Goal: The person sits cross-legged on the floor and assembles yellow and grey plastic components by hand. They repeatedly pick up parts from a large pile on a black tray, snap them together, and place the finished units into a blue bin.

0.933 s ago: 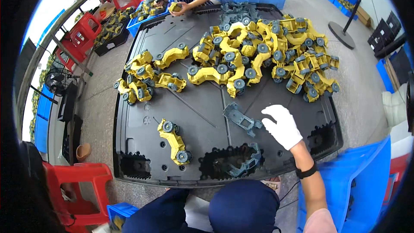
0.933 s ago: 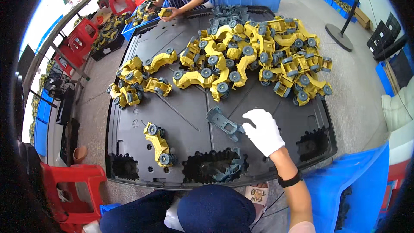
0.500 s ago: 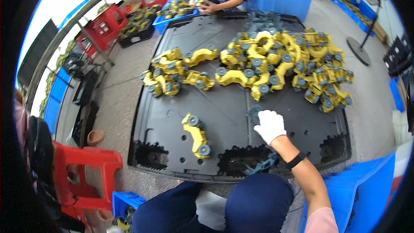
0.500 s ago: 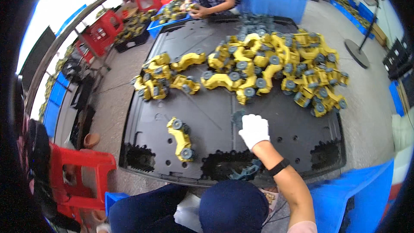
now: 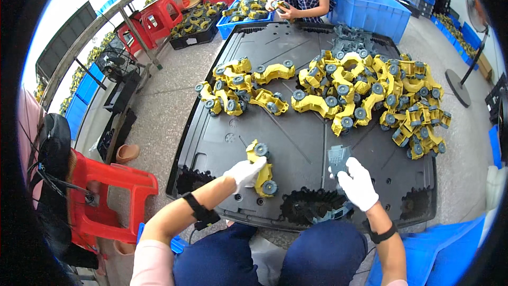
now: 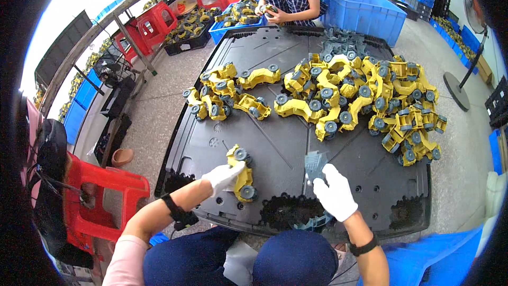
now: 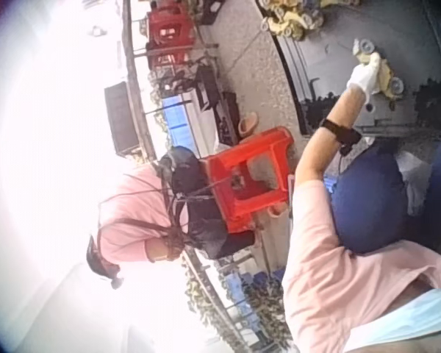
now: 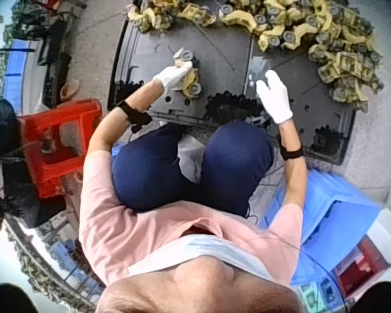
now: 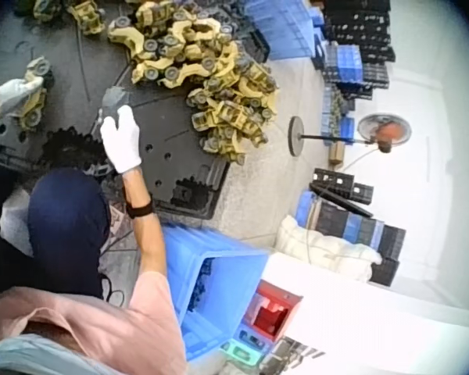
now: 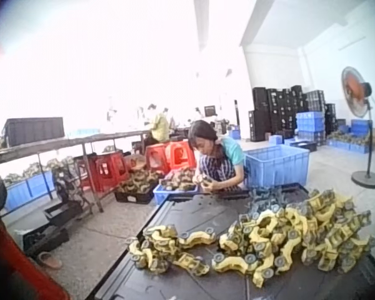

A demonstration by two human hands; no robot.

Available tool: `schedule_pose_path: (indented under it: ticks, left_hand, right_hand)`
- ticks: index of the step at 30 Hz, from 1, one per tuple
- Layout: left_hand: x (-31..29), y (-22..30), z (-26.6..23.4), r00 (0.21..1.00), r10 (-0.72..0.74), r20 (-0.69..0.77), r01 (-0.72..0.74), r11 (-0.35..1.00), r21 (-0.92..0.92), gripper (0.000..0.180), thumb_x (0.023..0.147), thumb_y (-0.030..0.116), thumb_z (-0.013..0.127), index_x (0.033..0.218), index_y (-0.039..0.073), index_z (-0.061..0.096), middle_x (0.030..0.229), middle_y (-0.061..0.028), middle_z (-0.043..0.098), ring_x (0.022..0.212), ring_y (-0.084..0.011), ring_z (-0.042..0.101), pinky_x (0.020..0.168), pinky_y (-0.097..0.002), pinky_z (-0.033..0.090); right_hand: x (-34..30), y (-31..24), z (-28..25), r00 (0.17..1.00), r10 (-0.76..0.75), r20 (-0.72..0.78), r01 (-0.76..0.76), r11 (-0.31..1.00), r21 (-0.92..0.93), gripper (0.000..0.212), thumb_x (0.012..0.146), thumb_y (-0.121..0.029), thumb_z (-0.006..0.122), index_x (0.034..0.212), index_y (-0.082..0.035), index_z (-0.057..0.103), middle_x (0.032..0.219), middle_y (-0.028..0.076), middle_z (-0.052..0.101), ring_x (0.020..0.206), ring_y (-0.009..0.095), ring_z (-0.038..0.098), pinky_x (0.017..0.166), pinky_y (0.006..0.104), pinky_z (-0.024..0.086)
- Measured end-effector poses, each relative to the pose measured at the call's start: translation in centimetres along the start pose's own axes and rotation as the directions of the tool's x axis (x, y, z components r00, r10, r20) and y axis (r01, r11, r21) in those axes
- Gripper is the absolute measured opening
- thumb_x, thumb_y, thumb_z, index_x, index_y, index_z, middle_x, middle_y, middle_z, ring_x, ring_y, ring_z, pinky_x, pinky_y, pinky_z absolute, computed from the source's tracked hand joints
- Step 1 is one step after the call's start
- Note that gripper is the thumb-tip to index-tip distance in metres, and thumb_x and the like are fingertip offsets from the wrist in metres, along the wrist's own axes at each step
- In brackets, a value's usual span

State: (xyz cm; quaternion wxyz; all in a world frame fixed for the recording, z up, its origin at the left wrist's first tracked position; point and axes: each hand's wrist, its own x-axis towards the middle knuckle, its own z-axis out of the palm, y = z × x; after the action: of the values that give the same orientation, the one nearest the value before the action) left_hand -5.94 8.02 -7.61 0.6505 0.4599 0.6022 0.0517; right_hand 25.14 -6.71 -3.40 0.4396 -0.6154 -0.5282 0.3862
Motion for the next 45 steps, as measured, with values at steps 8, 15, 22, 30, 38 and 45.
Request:
schedule_pose_path:
  ticks: [8, 15, 22, 30, 38, 45]
  left_hand:
    - [-1.6, 2.8, 8.3, 0.856, 0.513, -0.062, -0.345, 0.658, 0.669, 0.059, 0.073, 0.042, 0.075, 0.109, -0.002, 0.06, 0.109, -0.0248, 0.061, 0.102, -0.0365, 0.061, 0.09, -0.039, 0.048]
    - [-3.1, 2.9, 8.8, 0.496, 0.814, 0.303, -0.58, 0.05, 0.813, 0.04, 0.071, 0.023, 0.077, 0.103, 0.007, 0.059, 0.111, -0.0159, 0.06, 0.096, -0.0363, 0.06, 0.08, -0.0457, 0.05]
    - [-6.1, 4.3, 10.1, 0.483, 0.861, 0.161, -0.592, 0.185, 0.784, 0.052, 0.063, 0.025, 0.085, 0.103, 0.007, 0.058, 0.101, -0.0139, 0.061, 0.094, -0.0351, 0.059, 0.077, -0.0429, 0.045]
    - [-7.0, 3.5, 10.5, 0.693, 0.708, 0.138, -0.71, 0.703, -0.036, 0.081, 0.083, 0.036, 0.076, 0.14, 0.001, 0.029, 0.131, -0.0191, 0.05, 0.125, -0.0258, 0.05, 0.106, -0.0401, 0.039]
    - [-6.5, 4.5, 8.4, 0.606, 0.432, 0.668, -0.014, 0.846, -0.534, 0.07, 0.082, 0.025, 0.076, 0.14, 0.009, 0.04, 0.124, -0.0054, 0.057, 0.113, -0.0157, 0.056, 0.095, -0.0344, 0.048]
    - [-6.1, 5.5, 7.8, 0.772, 0.551, 0.318, -0.38, 0.8, -0.463, 0.069, 0.075, 0.014, 0.082, 0.133, 0.011, 0.044, 0.118, -0.002, 0.058, 0.109, -0.0122, 0.056, 0.094, -0.0299, 0.048]
  right_hand:
    - [0.8, 1.3, 4.5, 0.971, 0.138, 0.193, -0.222, 0.816, 0.533, 0.029, 0.092, -0.003, 0.048, 0.12, 0.003, 0.048, 0.115, 0.019, 0.064, 0.098, 0.025, 0.067, 0.085, 0.0345, 0.054]
    - [0.6, 0.7, 0.2, 0.956, 0.291, -0.031, -0.178, 0.662, 0.728, 0.024, 0.093, -0.009, 0.05, 0.115, 0.0, 0.049, 0.099, 0.019, 0.068, 0.076, 0.027, 0.07, 0.07, 0.0337, 0.057]
    - [0.4, -1.9, 1.6, 0.939, 0.309, -0.15, -0.203, 0.852, 0.483, 0.031, 0.082, -0.008, 0.074, 0.104, -0.001, 0.055, 0.082, 0.006, 0.064, 0.063, 0.012, 0.063, 0.057, 0.0261, 0.052]
    - [0.8, -2.9, 2.7, 0.953, 0.3, 0.041, -0.249, 0.701, 0.668, 0.032, 0.083, -0.01, 0.074, 0.111, -0.002, 0.06, 0.087, 0.002, 0.065, 0.063, 0.008, 0.057, 0.058, 0.023, 0.048]
    - [0.8, -3.9, 2.4, 0.968, 0.181, 0.171, -0.247, 0.787, 0.565, 0.037, 0.082, -0.01, 0.074, 0.114, -0.002, 0.059, 0.088, 0.003, 0.066, 0.07, 0.01, 0.061, 0.064, 0.0244, 0.05]
    - [-2.1, -6.8, 0.4, 0.995, 0.094, -0.04, -0.086, 0.981, 0.171, 0.041, 0.08, -0.029, 0.079, 0.102, -0.001, 0.061, 0.08, 0.005, 0.068, 0.064, 0.01, 0.063, 0.059, 0.0267, 0.052]
